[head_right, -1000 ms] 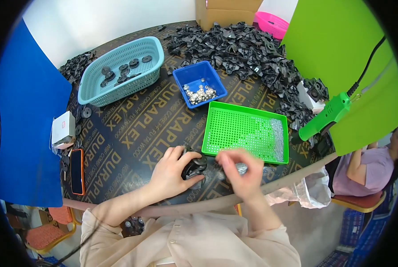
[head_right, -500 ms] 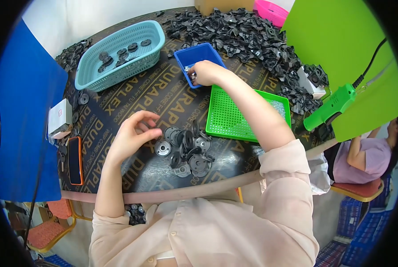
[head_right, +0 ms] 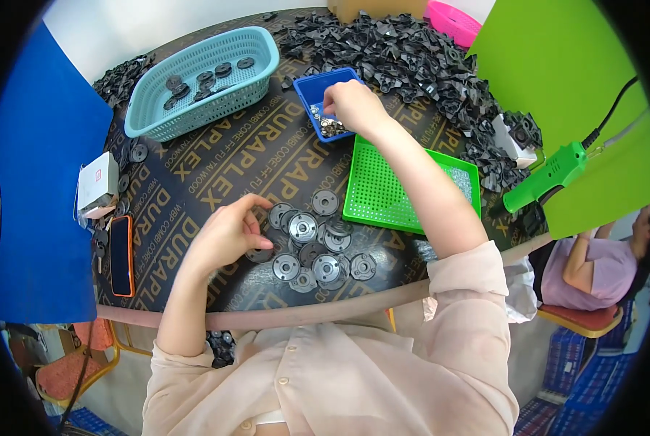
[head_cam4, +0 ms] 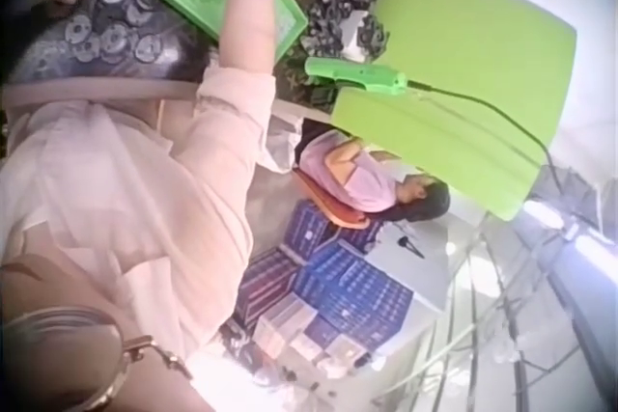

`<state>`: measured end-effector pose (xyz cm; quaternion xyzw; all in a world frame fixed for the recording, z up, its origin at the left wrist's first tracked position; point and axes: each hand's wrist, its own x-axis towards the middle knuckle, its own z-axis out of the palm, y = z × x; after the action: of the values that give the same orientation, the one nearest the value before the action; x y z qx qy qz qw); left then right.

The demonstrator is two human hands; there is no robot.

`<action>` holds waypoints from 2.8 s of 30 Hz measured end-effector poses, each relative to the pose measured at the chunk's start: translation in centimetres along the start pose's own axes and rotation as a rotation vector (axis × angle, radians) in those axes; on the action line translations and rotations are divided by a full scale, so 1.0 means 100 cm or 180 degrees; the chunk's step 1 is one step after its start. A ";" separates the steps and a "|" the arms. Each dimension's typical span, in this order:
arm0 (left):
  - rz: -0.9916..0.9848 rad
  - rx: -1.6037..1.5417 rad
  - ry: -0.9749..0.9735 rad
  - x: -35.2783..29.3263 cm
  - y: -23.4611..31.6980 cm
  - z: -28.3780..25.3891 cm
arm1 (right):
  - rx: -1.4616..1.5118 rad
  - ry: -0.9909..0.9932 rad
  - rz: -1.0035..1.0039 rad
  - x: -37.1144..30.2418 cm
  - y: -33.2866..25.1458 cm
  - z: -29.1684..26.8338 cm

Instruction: Assembling small mechanical components at a factory workbench using an electric screwdriver.

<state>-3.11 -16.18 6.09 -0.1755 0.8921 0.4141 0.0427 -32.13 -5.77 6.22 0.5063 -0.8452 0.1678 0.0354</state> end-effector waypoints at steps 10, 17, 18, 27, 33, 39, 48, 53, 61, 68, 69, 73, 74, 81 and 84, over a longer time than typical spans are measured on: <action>0.0948 -0.1634 0.0974 0.015 -0.013 -0.006 | 0.0363 0.0014 0.0341 -0.001 0.006 -0.010; 0.0422 -0.4101 0.0285 0.015 -0.007 0.013 | 0.1136 0.0263 0.0519 -0.025 -0.015 -0.037; 0.0512 -0.4471 -0.0017 0.013 -0.012 0.012 | 0.1523 0.0194 0.0562 -0.035 -0.034 -0.049; 0.0049 -0.4162 0.0072 0.006 0.010 0.023 | 0.1308 0.0869 -0.0936 -0.111 -0.114 -0.031; -0.0316 -0.4877 -0.0253 0.010 0.000 0.020 | 0.1176 0.0678 -0.0981 -0.115 -0.112 -0.014; -0.0430 -0.4411 -0.0157 0.014 0.004 0.022 | 0.1709 0.0428 -0.0666 -0.112 -0.106 -0.023; -0.0478 -0.4417 0.0095 0.019 0.007 0.016 | -0.0644 0.1550 0.0776 0.056 0.117 -0.126; -0.0629 -0.4513 0.0241 0.018 -0.010 0.009 | -0.0869 0.0603 0.1901 0.129 0.205 -0.104; -0.0811 -0.4649 0.0472 0.021 -0.023 0.003 | -0.0439 -0.0044 0.1741 0.158 0.261 -0.063; -0.0661 -0.4666 0.0283 0.022 -0.017 0.007 | -0.0534 0.0025 0.1803 0.124 0.232 -0.054; -0.0643 -0.4654 0.0211 0.021 -0.015 0.006 | -0.0590 0.0097 0.1820 0.117 0.227 -0.051; -0.0479 -0.4662 0.0016 0.016 -0.007 0.007 | -0.0294 0.0107 0.1722 0.087 0.208 -0.048; -0.0471 -0.4658 -0.0006 0.016 -0.006 0.009 | -0.0460 0.0290 0.1744 0.079 0.204 -0.044; -0.0542 -0.4371 0.0028 0.010 0.000 0.016 | -0.0025 0.0203 0.1567 0.026 0.149 -0.052; -0.0498 -0.4345 0.0059 0.006 0.003 0.016 | -0.0228 0.0181 0.1408 0.013 0.145 -0.049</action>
<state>-3.86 -14.97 5.08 -0.2305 0.4165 0.8777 -0.0554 -45.93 0.93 7.56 0.3022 -0.9397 0.1555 0.0396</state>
